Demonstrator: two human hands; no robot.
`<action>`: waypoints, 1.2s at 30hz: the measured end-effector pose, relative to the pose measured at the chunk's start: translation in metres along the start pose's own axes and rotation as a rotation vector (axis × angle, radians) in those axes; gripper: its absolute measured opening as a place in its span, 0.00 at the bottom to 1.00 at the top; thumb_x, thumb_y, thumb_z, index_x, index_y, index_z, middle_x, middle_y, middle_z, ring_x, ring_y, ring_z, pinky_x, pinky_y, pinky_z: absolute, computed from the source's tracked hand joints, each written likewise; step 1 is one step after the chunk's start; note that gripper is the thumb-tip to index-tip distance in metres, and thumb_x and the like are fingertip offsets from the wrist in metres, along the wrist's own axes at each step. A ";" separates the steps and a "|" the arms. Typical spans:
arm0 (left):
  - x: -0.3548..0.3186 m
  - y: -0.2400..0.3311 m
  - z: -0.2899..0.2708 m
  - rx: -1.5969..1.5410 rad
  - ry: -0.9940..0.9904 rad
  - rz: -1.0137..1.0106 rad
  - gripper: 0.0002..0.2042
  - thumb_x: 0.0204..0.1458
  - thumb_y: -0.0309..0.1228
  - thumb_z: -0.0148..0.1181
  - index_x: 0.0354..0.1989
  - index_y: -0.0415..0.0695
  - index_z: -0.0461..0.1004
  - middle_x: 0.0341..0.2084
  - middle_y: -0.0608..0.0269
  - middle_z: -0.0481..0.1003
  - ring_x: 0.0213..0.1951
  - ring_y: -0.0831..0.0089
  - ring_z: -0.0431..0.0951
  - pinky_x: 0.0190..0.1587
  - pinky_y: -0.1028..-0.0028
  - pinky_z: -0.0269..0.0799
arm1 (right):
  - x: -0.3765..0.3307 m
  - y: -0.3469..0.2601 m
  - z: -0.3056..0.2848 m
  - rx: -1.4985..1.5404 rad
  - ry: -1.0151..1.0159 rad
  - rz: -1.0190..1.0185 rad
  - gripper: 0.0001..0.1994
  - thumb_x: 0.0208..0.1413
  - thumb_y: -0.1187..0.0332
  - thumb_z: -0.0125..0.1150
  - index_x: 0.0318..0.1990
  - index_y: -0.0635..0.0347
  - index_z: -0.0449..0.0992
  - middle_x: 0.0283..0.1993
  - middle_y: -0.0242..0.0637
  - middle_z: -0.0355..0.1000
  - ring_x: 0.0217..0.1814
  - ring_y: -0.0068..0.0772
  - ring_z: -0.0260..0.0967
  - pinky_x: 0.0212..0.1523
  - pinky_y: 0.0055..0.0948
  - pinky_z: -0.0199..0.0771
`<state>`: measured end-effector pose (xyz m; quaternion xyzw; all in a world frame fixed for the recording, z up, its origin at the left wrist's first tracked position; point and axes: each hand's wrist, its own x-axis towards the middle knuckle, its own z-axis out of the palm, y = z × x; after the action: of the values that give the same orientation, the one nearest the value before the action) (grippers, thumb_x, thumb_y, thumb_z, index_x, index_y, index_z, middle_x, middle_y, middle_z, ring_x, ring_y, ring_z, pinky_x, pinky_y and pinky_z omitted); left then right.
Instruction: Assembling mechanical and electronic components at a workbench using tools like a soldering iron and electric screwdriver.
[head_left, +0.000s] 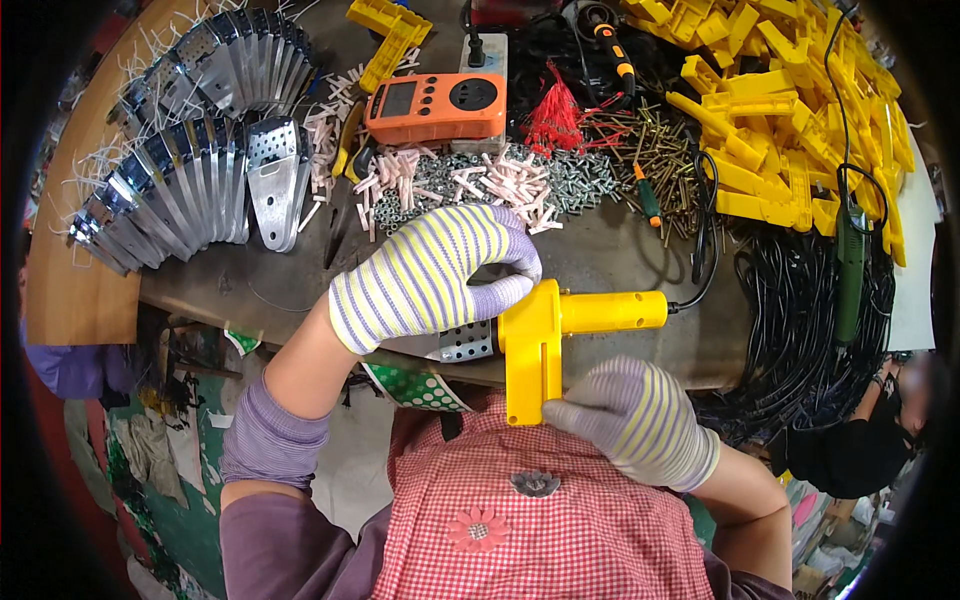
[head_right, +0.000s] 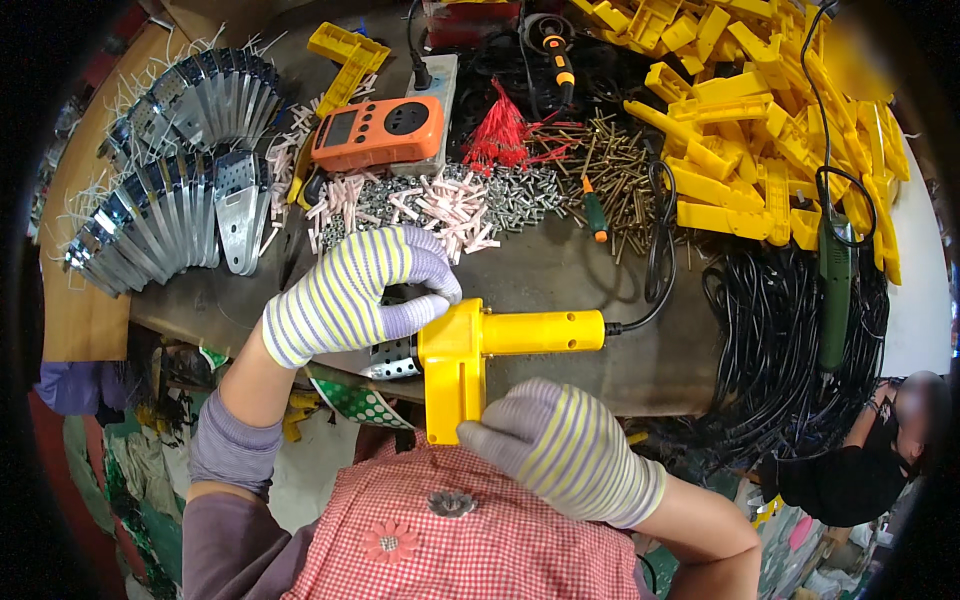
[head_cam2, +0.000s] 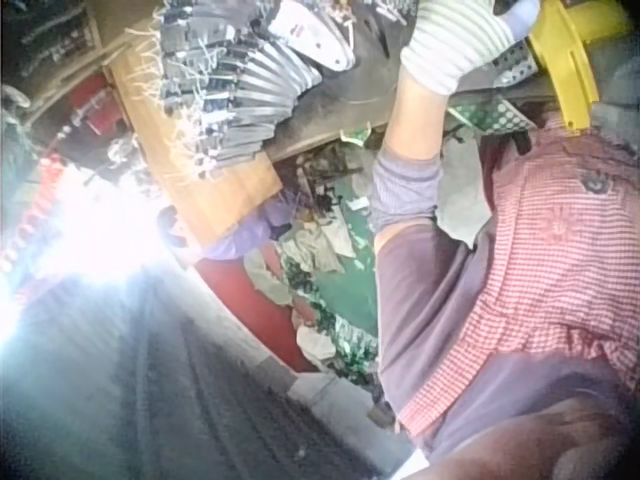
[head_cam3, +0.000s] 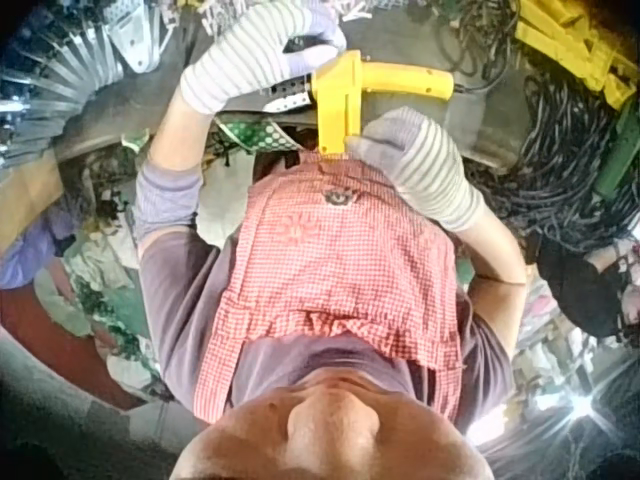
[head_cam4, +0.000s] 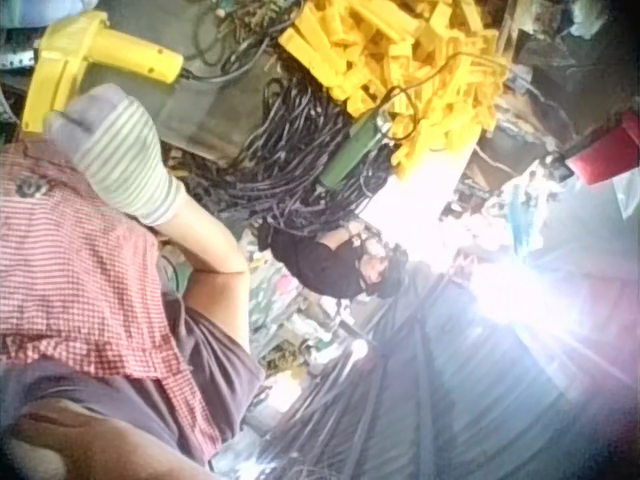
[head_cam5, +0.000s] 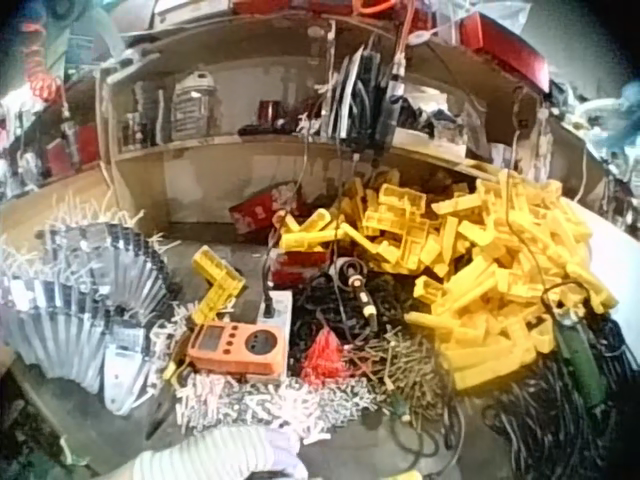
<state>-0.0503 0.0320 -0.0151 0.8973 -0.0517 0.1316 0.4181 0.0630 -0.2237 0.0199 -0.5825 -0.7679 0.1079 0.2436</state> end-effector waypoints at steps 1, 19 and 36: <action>-0.001 0.001 -0.001 0.046 0.023 0.039 0.09 0.50 0.29 0.66 0.39 0.42 0.80 0.34 0.58 0.79 0.42 0.61 0.79 0.46 0.66 0.75 | -0.002 0.000 0.001 0.069 0.030 0.127 0.14 0.46 0.68 0.67 0.43 0.59 0.81 0.35 0.34 0.73 0.35 0.36 0.73 0.32 0.32 0.76; -0.058 0.080 0.029 0.122 0.195 -0.009 0.12 0.36 0.27 0.76 0.31 0.50 0.81 0.25 0.71 0.79 0.27 0.70 0.77 0.34 0.68 0.70 | -0.016 -0.003 -0.004 1.293 0.399 0.695 0.14 0.61 0.79 0.59 0.52 0.63 0.65 0.40 0.38 0.74 0.40 0.27 0.77 0.44 0.25 0.80; -0.008 0.061 0.012 0.589 0.188 0.209 0.14 0.39 0.23 0.67 0.38 0.47 0.81 0.28 0.64 0.74 0.34 0.64 0.76 0.36 0.63 0.70 | -0.041 0.008 -0.014 1.167 0.553 0.822 0.13 0.52 0.83 0.68 0.45 0.66 0.74 0.41 0.38 0.78 0.43 0.25 0.77 0.47 0.23 0.79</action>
<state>-0.0681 -0.0166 0.0199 0.9535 -0.0644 0.2655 0.1277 0.0852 -0.2621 0.0185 -0.6039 -0.2192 0.4284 0.6353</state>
